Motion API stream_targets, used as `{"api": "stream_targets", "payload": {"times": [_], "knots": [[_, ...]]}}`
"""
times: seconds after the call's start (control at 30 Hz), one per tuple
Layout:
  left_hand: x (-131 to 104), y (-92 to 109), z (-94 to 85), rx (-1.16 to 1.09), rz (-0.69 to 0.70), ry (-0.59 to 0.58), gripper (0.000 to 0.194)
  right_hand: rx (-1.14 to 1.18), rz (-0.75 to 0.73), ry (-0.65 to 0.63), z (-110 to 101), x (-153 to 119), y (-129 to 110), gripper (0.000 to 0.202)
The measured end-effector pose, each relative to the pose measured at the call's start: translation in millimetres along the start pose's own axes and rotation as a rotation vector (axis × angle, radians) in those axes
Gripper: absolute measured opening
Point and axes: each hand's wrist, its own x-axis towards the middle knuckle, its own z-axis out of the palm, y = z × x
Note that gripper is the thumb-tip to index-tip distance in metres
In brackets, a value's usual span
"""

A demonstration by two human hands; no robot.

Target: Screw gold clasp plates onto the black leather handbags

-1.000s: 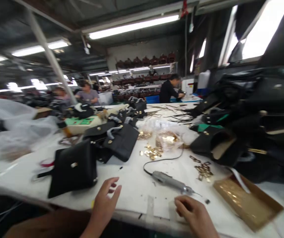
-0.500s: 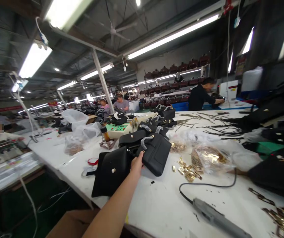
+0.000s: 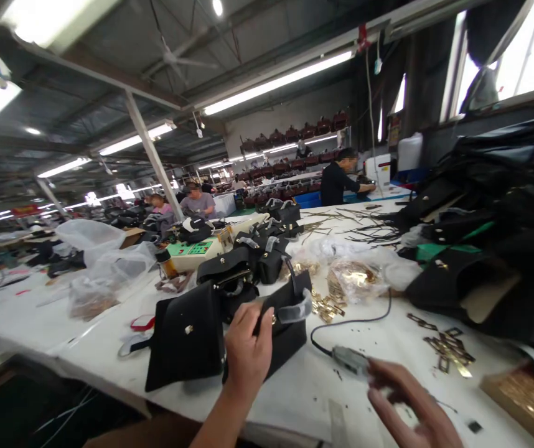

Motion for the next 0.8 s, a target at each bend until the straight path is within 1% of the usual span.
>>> {"api": "stream_targets", "payload": {"times": [0.03,0.07,0.1,0.13,0.17,0.23,0.3,0.37,0.43,0.5,0.53,0.6,0.63,0.7,0.8], "knots": [[-13.4,14.3,-6.2,0.036,0.107,-0.019,0.013,0.026,-0.099,-0.017,3.1,8.1,-19.8,0.043],[-27.5,27.2,-11.2,0.056,0.197,-0.033,0.013,0.043,-0.164,0.015,5.9,16.8,-37.0,0.044],[-42.2,38.8,-15.0,0.066,0.268,-0.052,0.015,0.05,-0.19,0.008,8.0,25.2,-50.5,0.046],[-57.4,49.0,-17.5,0.072,0.318,-0.073,0.017,0.047,-0.187,-0.035,8.8,32.1,-60.0,0.047],[-73.0,58.0,-18.7,0.073,0.347,-0.097,0.02,0.038,-0.154,-0.069,8.0,36.6,-65.7,0.044],[-104.3,73.3,-17.5,0.067,0.365,-0.151,0.024,0.034,-0.048,-0.139,1.5,36.5,-68.2,0.041],[-134.0,86.4,-11.5,0.046,0.375,-0.208,0.026,0.032,0.032,-0.177,-10.2,25.4,-64.8,0.04],[-159.0,99.6,-2.4,-0.002,0.385,-0.259,0.027,0.035,0.026,-0.205,-23.4,8.9,-60.5,0.036],[-175.5,113.6,6.2,-0.056,0.366,-0.293,0.023,0.067,-0.006,-0.237,-35.1,-6.5,-56.6,0.032],[-180.8,127.8,10.0,-0.108,0.347,-0.358,0.017,0.161,0.012,-0.247,-44.3,-17.2,-52.8,0.035],[-179.2,134.5,9.2,-0.144,0.363,-0.406,0.016,0.214,0.04,-0.244,-48.2,-20.6,-51.0,0.037],[-168.9,145.8,2.1,-0.224,0.433,-0.477,0.017,0.302,0.089,-0.252,-55.5,-24.5,-48.8,0.038],[-161.2,149.9,-3.6,-0.248,0.476,-0.48,0.017,0.336,0.093,-0.279,-58.9,-25.7,-48.8,0.038],[-144.3,154.3,-16.3,-0.222,0.519,-0.411,0.021,0.402,0.079,-0.367,-65.0,-27.9,-51.3,0.037],[-125.2,150.4,-28.8,-0.051,0.451,-0.294,0.039,0.465,0.049,-0.483,-70.8,-31.4,-57.3,0.033]]}}
